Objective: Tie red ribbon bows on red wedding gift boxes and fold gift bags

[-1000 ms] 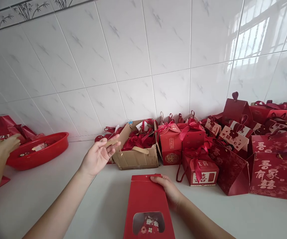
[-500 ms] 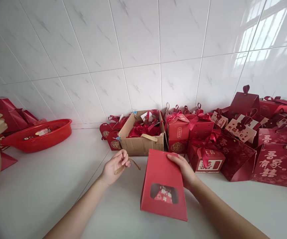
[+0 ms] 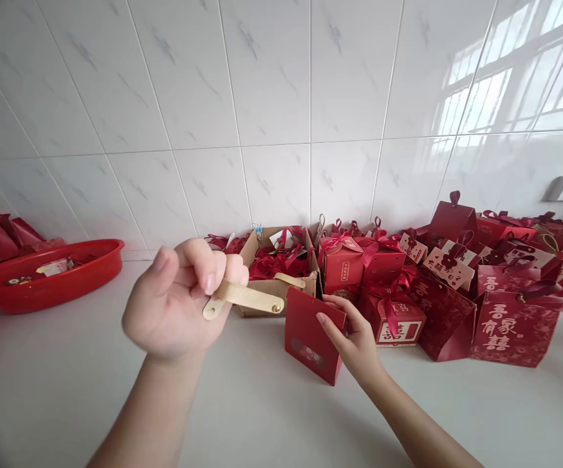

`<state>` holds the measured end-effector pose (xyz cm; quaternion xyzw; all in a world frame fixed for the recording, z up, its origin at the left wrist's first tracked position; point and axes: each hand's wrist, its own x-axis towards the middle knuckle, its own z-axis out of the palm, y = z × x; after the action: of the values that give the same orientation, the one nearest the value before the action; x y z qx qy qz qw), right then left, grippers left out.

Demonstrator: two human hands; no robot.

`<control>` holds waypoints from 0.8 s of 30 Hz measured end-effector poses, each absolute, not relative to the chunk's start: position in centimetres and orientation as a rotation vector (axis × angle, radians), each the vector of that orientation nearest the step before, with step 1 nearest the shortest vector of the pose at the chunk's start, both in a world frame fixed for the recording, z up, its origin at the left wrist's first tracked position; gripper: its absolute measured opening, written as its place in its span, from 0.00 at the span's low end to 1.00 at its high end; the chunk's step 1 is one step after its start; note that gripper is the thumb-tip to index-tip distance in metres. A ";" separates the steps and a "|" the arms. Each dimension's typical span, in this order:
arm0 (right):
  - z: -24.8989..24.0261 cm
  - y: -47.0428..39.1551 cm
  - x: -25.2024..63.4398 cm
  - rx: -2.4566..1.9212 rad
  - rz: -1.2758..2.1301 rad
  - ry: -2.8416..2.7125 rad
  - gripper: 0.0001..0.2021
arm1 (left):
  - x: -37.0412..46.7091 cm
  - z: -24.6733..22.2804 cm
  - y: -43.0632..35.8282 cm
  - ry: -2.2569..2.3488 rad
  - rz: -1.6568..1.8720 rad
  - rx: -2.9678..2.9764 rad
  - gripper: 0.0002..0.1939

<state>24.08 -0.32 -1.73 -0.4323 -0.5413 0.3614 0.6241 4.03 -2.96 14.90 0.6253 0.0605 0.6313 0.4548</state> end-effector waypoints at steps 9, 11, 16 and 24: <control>6.7 -4.1 24.5 -0.749 0.356 -1.513 0.14 | 3.0 15.4 -5.0 0.111 1.762 1.489 0.25; 9.5 -5.6 22.6 -0.750 0.634 -1.675 0.13 | 2.6 15.4 -5.4 0.079 1.870 1.470 0.23; 12.3 -6.6 19.0 -0.519 1.118 -1.720 0.12 | 1.5 14.9 -6.0 0.070 1.862 1.564 0.22; 11.5 -6.4 19.7 -0.477 1.009 -1.650 0.09 | 2.2 14.7 -6.0 0.104 1.784 1.641 0.22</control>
<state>19.68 -6.39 11.47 -0.2008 -0.6954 0.4251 0.5436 2.15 -6.00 14.72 0.6336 0.0403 0.6887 0.3503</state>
